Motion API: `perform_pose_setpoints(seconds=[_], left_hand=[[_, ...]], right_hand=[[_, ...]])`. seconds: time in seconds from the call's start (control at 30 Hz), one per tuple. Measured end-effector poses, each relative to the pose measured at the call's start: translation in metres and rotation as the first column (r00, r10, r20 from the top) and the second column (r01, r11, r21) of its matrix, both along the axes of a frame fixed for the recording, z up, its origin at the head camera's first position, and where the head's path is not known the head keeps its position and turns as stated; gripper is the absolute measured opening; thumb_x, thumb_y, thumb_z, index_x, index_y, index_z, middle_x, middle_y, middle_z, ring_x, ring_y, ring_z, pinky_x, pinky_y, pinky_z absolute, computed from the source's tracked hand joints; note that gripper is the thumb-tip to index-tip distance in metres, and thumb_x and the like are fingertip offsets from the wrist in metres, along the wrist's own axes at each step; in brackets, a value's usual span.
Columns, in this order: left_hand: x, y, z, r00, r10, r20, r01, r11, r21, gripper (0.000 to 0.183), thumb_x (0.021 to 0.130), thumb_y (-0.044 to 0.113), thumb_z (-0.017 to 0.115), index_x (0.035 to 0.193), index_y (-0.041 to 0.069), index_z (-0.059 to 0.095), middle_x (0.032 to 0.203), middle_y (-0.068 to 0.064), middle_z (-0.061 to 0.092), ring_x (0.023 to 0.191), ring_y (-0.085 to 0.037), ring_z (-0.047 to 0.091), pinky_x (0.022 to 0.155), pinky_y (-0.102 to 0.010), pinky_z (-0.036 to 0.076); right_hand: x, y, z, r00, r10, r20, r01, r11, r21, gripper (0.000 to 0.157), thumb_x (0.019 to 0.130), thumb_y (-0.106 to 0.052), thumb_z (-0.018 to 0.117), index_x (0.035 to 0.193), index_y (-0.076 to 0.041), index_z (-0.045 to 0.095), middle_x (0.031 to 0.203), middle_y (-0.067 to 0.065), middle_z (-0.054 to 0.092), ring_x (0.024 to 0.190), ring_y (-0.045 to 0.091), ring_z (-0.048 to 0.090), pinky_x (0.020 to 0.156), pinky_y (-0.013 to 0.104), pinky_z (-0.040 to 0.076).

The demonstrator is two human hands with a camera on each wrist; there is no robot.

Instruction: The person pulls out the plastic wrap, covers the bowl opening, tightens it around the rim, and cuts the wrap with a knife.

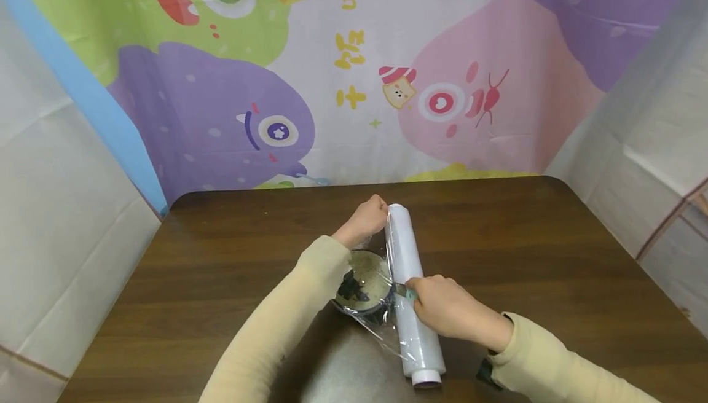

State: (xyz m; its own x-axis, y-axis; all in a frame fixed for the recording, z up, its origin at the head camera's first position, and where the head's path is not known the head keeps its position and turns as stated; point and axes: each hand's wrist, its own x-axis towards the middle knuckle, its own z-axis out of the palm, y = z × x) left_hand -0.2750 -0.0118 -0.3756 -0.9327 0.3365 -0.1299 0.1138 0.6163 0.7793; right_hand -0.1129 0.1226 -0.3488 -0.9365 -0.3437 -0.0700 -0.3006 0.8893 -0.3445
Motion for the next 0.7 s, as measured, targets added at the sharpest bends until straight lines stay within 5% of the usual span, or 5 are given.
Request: perform_pose_setpoints(seconds=[0.7], left_hand=[[-0.003, 0.0, 0.001, 0.999, 0.03, 0.011, -0.03, 1.0, 0.005, 0.016, 0.096, 0.013, 0.036, 0.081, 0.008, 0.032, 0.071, -0.002, 0.032, 0.056, -0.014, 0.027, 0.055, -0.026, 0.028]], right_hand=[[0.033, 0.009, -0.005, 0.994, 0.113, 0.013, -0.112, 0.993, -0.034, 0.023, 0.077, -0.001, 0.053, 0.094, -0.007, 0.066, 0.074, 0.006, 0.063, 0.06, 0.014, 0.052, 0.05, 0.035, 0.043]])
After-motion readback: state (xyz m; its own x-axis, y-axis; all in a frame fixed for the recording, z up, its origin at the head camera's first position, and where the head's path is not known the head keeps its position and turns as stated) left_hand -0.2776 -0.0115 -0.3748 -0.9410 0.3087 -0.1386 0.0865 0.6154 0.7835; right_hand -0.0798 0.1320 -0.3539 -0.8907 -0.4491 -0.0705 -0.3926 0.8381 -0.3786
